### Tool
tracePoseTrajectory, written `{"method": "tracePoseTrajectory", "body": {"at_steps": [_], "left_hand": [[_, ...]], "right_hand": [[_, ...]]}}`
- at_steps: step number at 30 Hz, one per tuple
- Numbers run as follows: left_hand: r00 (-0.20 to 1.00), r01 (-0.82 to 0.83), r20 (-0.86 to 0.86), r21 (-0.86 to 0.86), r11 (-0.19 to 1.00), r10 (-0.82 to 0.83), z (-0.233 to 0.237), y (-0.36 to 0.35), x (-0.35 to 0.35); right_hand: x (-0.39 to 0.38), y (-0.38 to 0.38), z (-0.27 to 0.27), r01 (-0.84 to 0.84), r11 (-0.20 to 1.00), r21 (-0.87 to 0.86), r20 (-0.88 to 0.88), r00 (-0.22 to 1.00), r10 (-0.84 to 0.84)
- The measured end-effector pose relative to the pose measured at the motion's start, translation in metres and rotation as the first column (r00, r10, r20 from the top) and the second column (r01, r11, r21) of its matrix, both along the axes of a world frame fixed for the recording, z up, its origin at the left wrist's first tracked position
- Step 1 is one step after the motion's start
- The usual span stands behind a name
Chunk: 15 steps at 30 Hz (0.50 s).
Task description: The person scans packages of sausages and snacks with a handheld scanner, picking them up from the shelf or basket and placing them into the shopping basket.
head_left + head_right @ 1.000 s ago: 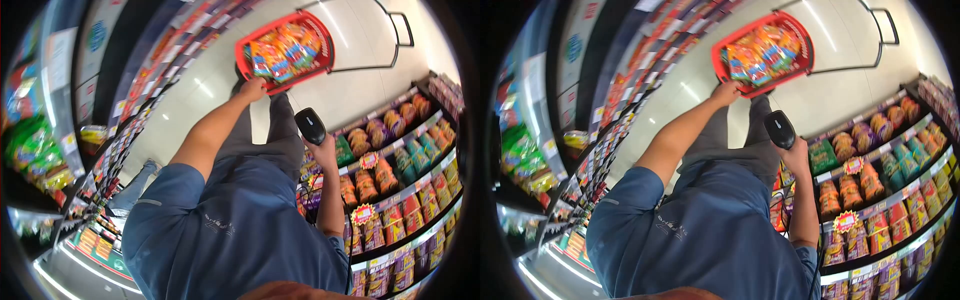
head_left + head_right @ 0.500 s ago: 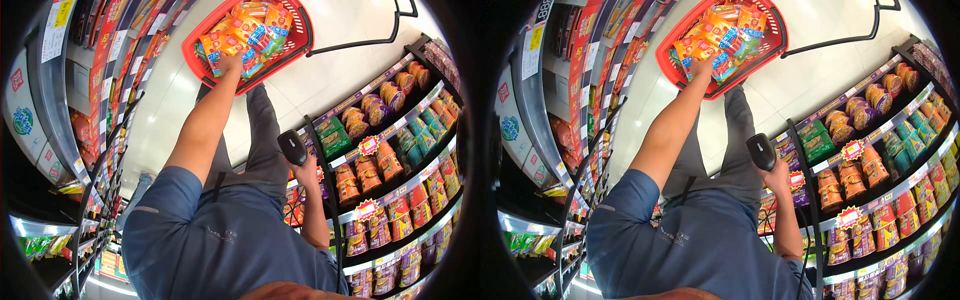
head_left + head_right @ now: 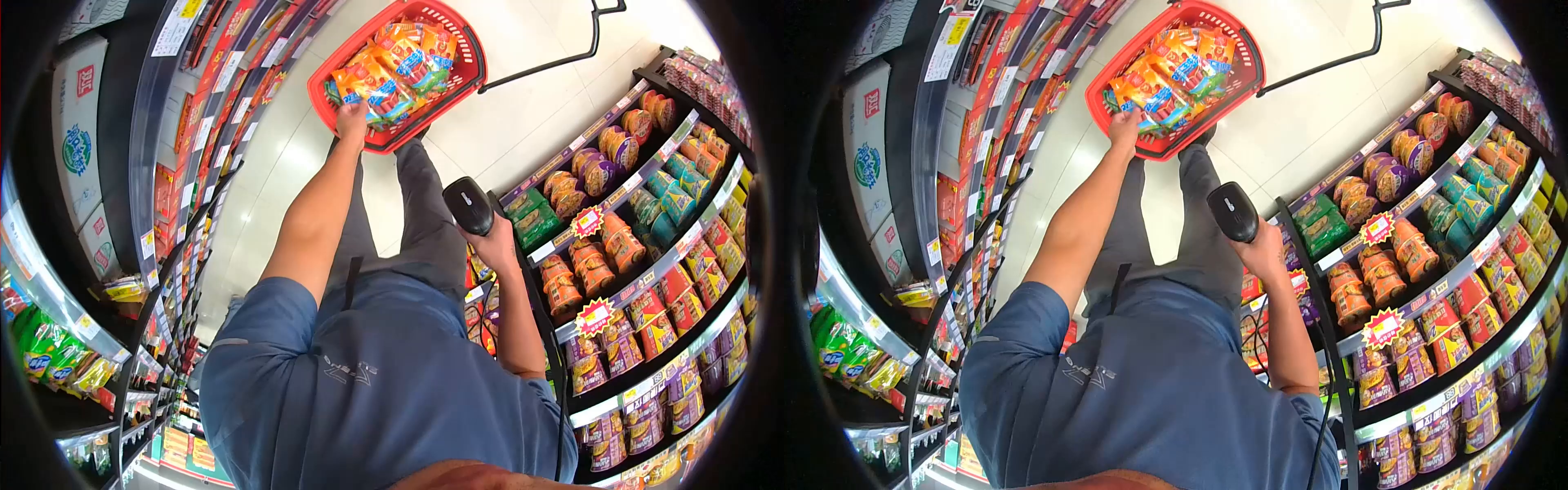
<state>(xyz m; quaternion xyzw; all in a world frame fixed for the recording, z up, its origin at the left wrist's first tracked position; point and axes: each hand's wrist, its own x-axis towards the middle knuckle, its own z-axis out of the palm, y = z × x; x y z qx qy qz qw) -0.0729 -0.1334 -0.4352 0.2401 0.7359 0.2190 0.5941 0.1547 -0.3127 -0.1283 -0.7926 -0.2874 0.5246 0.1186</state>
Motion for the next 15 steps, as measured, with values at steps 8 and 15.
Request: {"method": "tracePoseTrajectory", "body": {"at_steps": [8,15], "left_hand": [[0.823,0.049,-0.536,-0.266,0.963,-0.190,-0.049,0.033,0.069],[0.901,-0.064,-0.433,-0.197,0.978,-0.028,-0.076,0.034,0.063]], "right_hand": [[0.008,-0.031,-0.039,0.025,0.999,-0.047,0.013,1.000,-0.024],[0.014,-0.043,-0.052,-0.034,0.989,-0.145,0.005,0.999,0.035]]}}
